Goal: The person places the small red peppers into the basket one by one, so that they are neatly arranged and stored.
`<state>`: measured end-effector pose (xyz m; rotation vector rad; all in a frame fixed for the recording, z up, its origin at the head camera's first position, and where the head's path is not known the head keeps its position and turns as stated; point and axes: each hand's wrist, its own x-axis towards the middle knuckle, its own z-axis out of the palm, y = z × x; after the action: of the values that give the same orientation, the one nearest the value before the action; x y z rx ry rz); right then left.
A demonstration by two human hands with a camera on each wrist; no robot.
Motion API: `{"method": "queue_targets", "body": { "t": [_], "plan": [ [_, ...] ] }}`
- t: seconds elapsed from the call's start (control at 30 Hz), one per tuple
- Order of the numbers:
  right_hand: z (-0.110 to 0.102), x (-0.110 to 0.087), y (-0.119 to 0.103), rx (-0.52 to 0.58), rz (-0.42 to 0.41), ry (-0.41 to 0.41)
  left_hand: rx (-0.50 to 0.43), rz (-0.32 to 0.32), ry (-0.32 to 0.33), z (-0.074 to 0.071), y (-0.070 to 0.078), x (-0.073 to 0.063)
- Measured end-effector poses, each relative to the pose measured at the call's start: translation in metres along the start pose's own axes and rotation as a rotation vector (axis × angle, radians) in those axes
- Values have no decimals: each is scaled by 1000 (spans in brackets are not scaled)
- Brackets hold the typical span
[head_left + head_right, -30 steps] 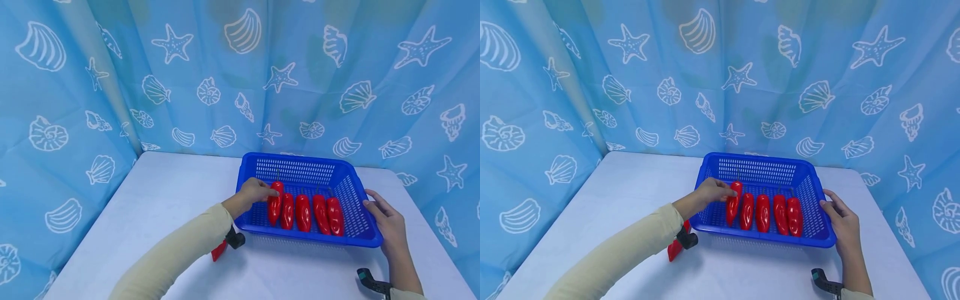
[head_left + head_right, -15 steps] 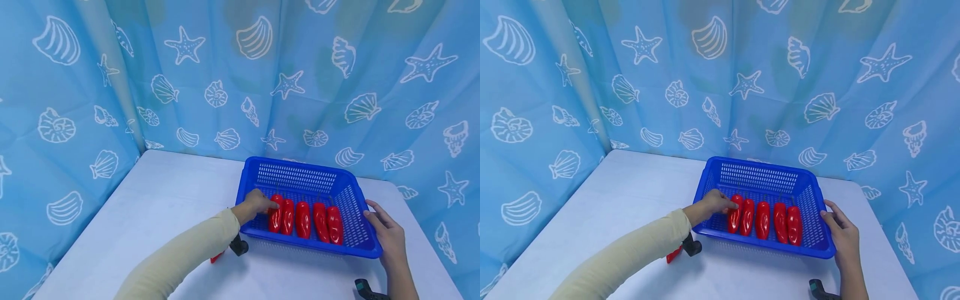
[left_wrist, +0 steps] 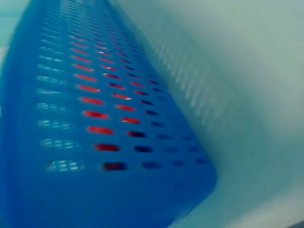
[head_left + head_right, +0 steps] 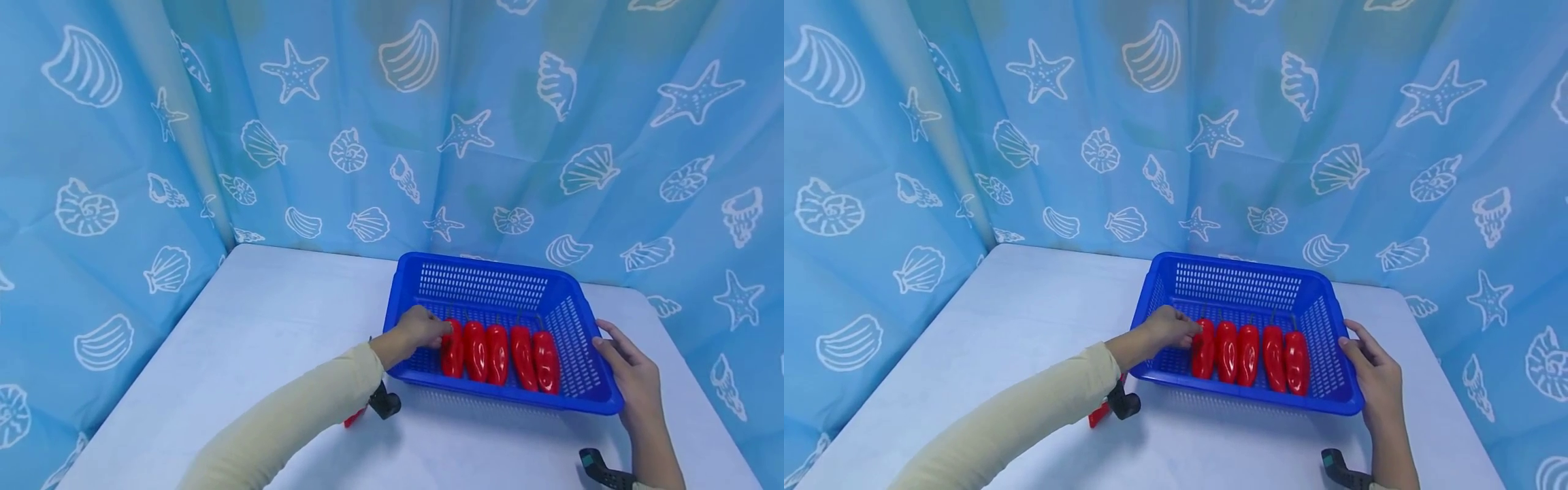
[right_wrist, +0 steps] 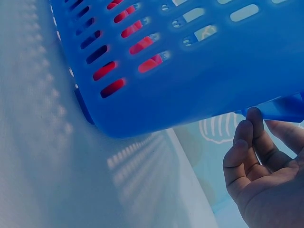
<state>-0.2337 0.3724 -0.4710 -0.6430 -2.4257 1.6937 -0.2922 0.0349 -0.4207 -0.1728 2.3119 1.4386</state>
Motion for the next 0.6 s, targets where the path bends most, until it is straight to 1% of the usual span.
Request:
{"method": "queue_targets", "body": {
  "t": [0.03, 0.27, 0.47, 0.6],
  "plan": [
    [0, 0, 0, 0, -1, -2, -8, 13, -6, -2, 1, -1],
    [-1, 1, 0, -4, -19, 5, -147, 121, -80, -18, 10, -10],
    [1, -1, 1, -11, -20, -2, -242, 154, -151, -32, 8, -19],
    [1, 0, 1, -20, -17, -2, -265, 184, -191, -43, 7, -27]
  ]
}}
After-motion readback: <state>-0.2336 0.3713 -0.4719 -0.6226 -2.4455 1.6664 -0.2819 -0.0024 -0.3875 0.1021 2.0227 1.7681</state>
